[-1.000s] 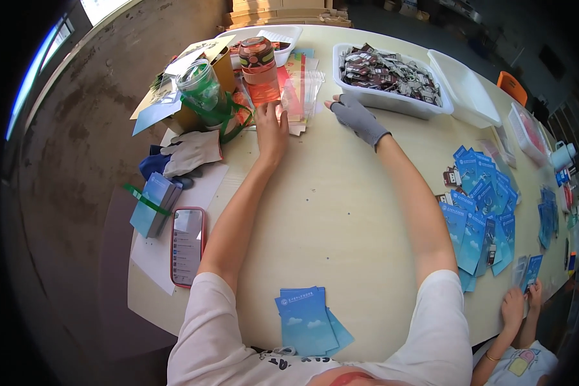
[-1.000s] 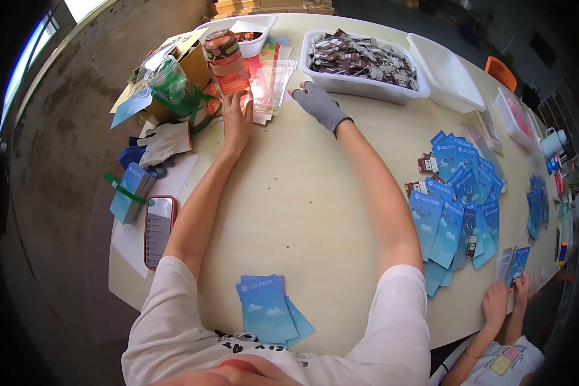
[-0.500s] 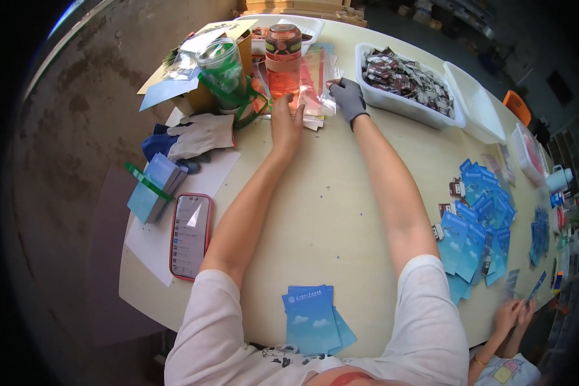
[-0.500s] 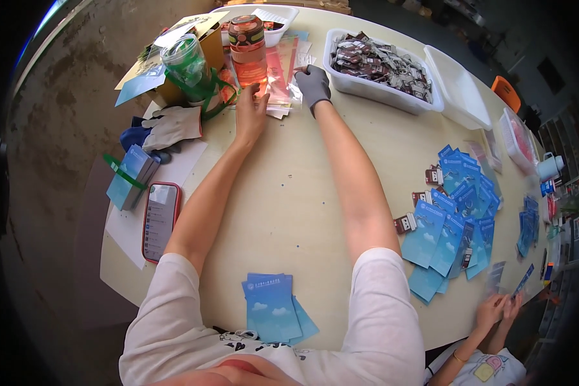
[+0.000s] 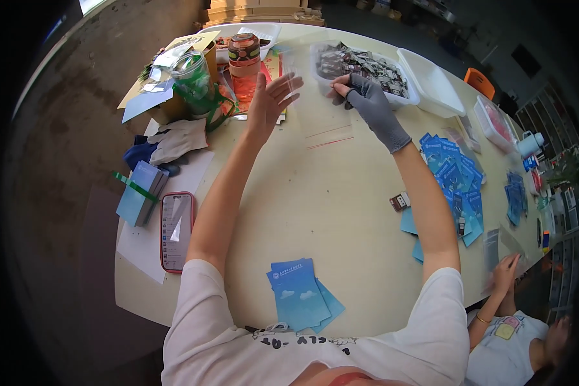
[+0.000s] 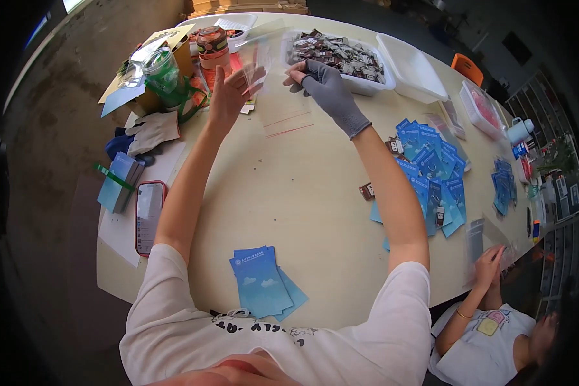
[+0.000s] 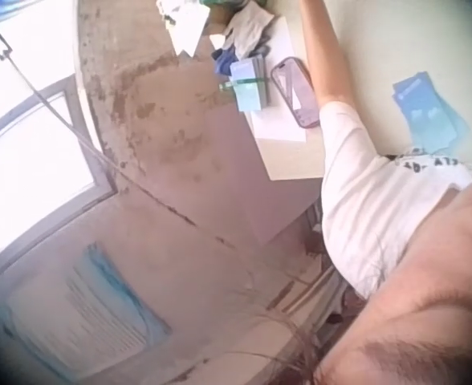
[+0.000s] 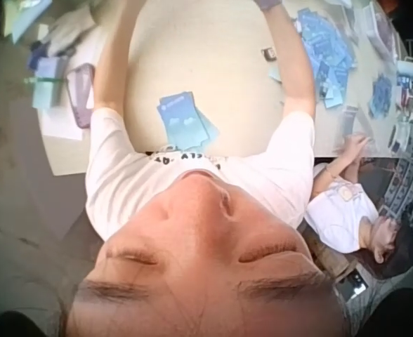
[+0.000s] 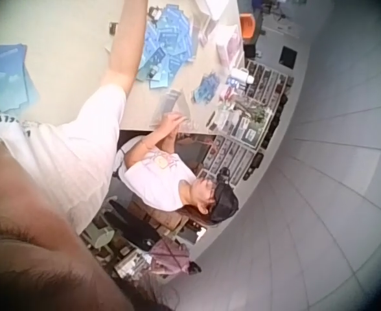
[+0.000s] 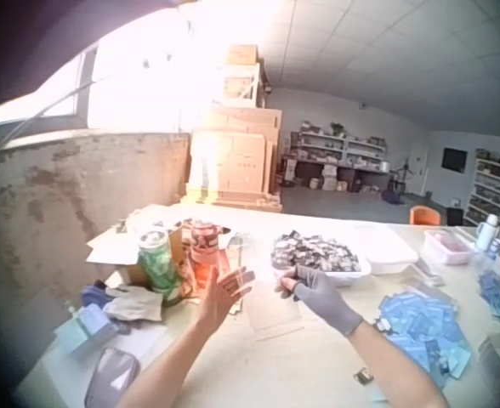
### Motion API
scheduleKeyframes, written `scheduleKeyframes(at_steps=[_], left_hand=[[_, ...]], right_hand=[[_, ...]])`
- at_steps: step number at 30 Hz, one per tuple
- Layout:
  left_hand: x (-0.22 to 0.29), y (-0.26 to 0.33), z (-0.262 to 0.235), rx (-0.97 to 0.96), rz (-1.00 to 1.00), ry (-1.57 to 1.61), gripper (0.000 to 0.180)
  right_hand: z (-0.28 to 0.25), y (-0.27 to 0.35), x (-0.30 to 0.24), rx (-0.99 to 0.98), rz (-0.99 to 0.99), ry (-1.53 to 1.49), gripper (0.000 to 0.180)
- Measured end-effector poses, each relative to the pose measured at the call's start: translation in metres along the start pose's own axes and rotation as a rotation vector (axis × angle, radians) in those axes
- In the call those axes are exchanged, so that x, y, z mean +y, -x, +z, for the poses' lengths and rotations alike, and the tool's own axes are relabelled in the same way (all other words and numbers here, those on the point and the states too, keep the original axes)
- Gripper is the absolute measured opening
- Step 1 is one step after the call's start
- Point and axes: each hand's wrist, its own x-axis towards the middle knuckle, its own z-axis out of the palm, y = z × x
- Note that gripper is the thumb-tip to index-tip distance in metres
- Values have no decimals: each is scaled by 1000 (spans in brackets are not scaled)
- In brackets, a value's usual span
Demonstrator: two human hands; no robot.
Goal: The person attaches acrylic keychains onto printed cardboard display cards by hand, then organizes the assembled keychains and cards.
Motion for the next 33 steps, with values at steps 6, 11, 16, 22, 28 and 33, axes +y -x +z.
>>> scheduleKeyframes(at_steps=[6,11,16,22,28,33], left_hand=[[17,34,56,-18,-27,56,29],[21,53,84,21,40,5,25],[23,61,110,245,44,87,21],[28,77,130,398,133,109,15],[27,113,122,453,143,-71,15],[26,142,105,546,31,-62,17]], right_hand=[[2,41,-12,-23,22,41,22],[4,80,-33,11,55,-57,25],[7,135,-59,37,163,-80,32],[21,190,-69,256,239,-136,19],[30,207,-70,495,171,-229,24],[40,207,-68,421,188,-333,28]])
